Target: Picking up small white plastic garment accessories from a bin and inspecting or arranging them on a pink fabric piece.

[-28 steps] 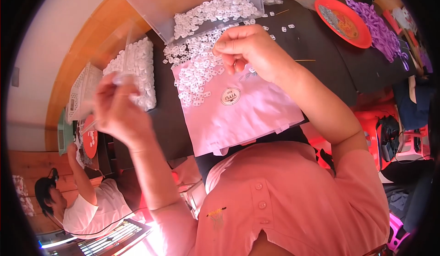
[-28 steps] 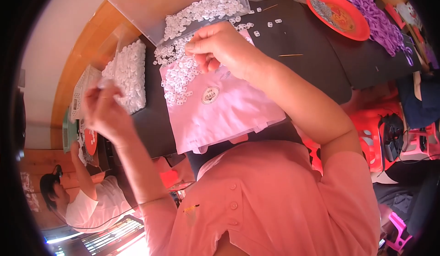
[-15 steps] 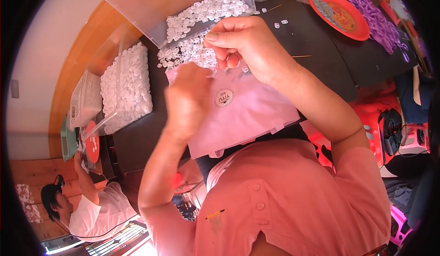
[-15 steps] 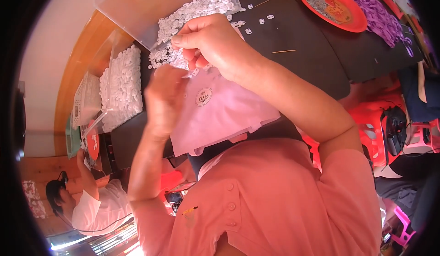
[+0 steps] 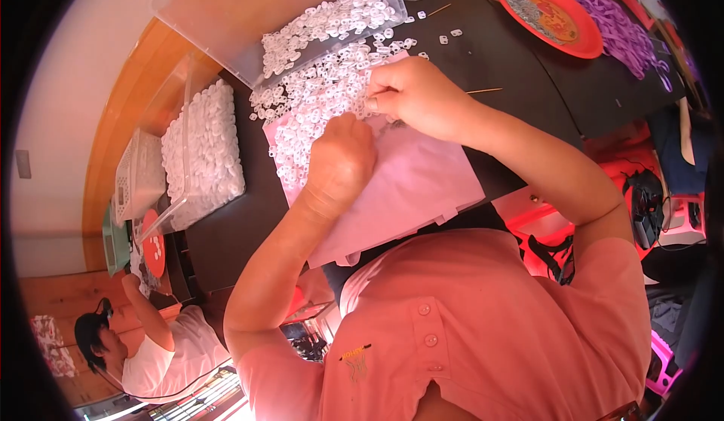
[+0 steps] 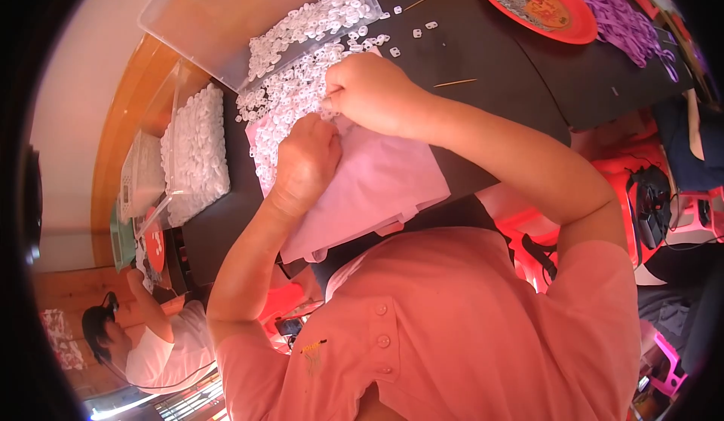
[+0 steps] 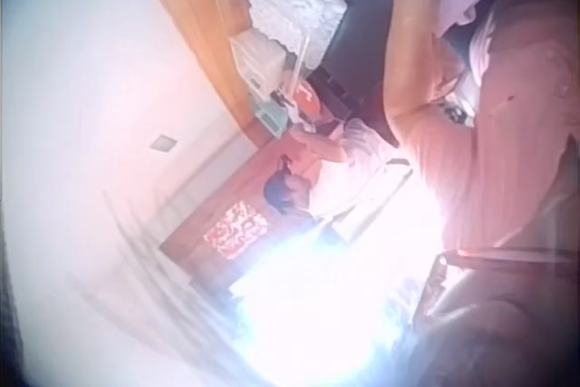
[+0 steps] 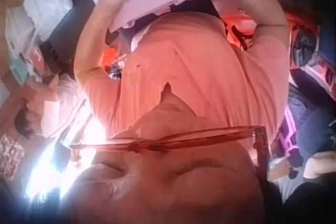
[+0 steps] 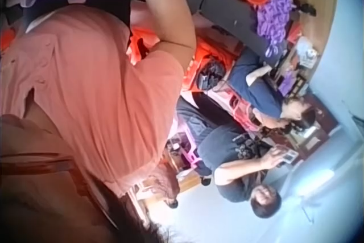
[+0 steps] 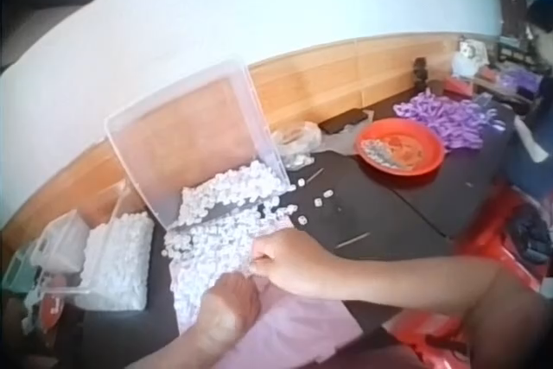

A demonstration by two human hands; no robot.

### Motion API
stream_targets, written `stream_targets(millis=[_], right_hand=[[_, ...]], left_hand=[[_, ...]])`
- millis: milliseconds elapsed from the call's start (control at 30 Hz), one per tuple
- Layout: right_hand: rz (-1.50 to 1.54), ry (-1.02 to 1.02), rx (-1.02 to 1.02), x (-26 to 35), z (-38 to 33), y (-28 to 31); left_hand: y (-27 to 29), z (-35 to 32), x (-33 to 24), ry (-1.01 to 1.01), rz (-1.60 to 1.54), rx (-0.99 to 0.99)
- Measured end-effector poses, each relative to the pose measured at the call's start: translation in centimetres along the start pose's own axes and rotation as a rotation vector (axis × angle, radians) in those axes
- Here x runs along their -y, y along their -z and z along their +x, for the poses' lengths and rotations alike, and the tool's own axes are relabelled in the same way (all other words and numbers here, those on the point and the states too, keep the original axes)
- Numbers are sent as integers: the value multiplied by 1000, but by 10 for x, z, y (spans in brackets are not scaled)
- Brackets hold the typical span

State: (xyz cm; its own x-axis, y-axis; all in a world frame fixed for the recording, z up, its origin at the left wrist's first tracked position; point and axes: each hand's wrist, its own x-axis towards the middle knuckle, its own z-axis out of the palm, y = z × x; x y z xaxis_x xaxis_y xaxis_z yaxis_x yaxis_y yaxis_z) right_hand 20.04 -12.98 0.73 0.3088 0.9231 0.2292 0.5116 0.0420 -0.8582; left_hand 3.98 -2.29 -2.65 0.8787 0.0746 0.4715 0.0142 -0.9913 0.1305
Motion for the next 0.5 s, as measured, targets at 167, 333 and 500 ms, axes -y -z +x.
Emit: stream_targets(millis=[167,333,500], right_hand=[[-7,284,-64,5,-6,-12],[171,415,-94,28,4,-16],[312,361,-79,42,13,-23]], left_hand=[[43,16,-5,770,-934,85],[77,25,-1,976,-1397,-24],[94,18,2,962,-1482,-63]])
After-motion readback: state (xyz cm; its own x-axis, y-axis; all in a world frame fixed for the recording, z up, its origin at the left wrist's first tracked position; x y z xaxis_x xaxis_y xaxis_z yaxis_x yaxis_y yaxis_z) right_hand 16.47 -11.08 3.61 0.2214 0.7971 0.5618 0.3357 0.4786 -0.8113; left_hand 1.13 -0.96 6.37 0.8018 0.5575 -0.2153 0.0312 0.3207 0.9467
